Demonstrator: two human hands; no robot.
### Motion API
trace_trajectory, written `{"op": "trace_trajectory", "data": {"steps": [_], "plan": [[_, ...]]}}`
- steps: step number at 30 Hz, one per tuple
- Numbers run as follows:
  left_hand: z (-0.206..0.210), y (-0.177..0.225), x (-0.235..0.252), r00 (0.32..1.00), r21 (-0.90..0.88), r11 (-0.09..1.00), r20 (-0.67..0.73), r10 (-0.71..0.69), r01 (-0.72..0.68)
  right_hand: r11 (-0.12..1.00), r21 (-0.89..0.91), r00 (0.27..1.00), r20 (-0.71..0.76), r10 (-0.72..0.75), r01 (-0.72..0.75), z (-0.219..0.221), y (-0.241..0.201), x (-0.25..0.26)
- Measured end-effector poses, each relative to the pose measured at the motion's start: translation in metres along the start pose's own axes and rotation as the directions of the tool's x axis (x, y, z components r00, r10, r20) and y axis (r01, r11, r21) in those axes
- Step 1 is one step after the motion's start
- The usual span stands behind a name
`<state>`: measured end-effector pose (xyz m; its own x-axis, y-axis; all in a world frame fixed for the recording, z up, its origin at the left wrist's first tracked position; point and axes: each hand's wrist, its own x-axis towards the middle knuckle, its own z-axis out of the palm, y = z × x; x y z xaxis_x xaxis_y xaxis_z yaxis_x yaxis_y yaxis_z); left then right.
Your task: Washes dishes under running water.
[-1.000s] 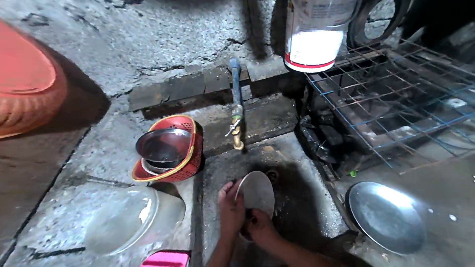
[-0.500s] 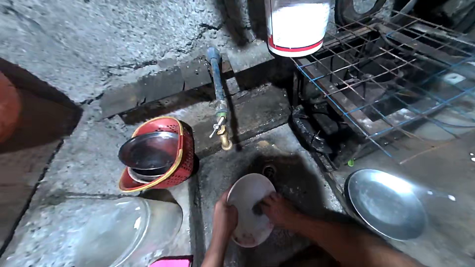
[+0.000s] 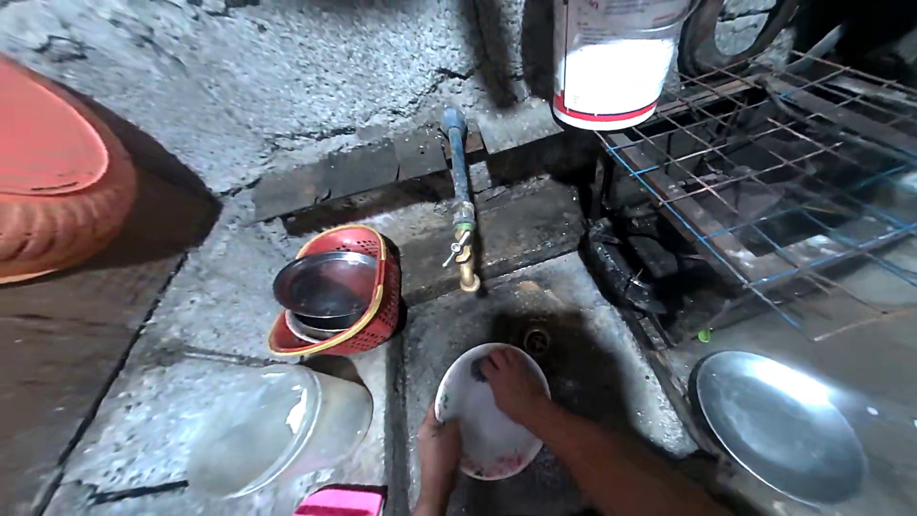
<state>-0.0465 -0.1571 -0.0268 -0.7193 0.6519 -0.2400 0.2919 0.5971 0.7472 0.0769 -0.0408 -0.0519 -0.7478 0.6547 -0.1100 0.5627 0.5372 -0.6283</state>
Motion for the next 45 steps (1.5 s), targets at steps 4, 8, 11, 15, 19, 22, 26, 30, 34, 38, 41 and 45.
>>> {"op": "trace_trajectory", "data": {"steps": [4, 8, 11, 15, 19, 22, 26, 30, 34, 38, 41, 45], "plan": [[0.001, -0.025, 0.002, 0.996, -0.081, 0.994, -0.045, -0.078, 0.074, 0.975, 0.223, 0.974, 0.218, -0.052, 0.002, 0.034, -0.033, -0.039], [0.003, -0.033, -0.007, 0.991, -0.025, 0.992, -0.048, -0.121, 0.12, 0.985, -0.147, 0.954, 0.297, -0.043, 0.089, -0.024, -0.002, -0.042], [0.007, -0.035, -0.006, 0.995, 0.041, 0.995, -0.027, -0.092, 0.094, 0.989, -0.148, 0.991, 0.136, -0.003, 0.023, 0.0, -0.012, 0.005], [0.003, -0.038, -0.001, 0.995, 0.06, 0.994, -0.016, -0.094, 0.095, 0.994, 0.039, 0.944, 0.313, -0.105, 0.098, 0.03, -0.039, -0.006], [0.013, -0.041, -0.001, 0.996, -0.062, 0.998, -0.08, -0.038, 0.034, 0.954, 0.278, 0.993, 0.063, 0.097, -0.111, -0.058, -0.017, -0.027], [0.023, -0.033, -0.001, 0.992, -0.046, 0.998, -0.115, -0.049, 0.044, 0.873, 0.479, 0.804, -0.482, 0.35, -0.092, -0.155, -0.056, -0.02], [0.029, -0.016, 0.001, 0.994, -0.011, 0.996, -0.06, -0.092, 0.092, 0.909, 0.408, 0.748, -0.579, 0.326, -0.081, -0.228, -0.115, 0.0], [0.045, -0.001, 0.003, 0.994, 0.018, 0.994, -0.006, -0.109, 0.109, 0.919, 0.251, 0.819, -0.424, 0.386, -0.303, -0.253, -0.14, 0.019], [0.051, 0.01, 0.002, 1.0, 0.135, 0.991, -0.025, 0.015, -0.012, 0.898, 0.165, 0.836, -0.326, 0.44, -0.408, -0.263, -0.151, 0.026], [0.061, 0.028, 0.005, 0.919, 0.249, 0.914, -0.154, 0.364, -0.32, 0.879, 0.127, 0.842, -0.251, 0.478, -0.461, -0.273, -0.162, 0.027], [0.058, 0.061, 0.017, 0.922, 0.088, 0.918, 0.033, 0.386, -0.387, 0.897, -0.039, 0.889, -0.158, 0.429, -0.44, -0.273, -0.168, 0.03], [0.047, 0.108, 0.049, 0.867, -0.173, 0.942, 0.372, 0.331, -0.286, 0.895, -0.426, 0.991, -0.05, 0.122, -0.132, -0.288, -0.149, 0.036]]}}
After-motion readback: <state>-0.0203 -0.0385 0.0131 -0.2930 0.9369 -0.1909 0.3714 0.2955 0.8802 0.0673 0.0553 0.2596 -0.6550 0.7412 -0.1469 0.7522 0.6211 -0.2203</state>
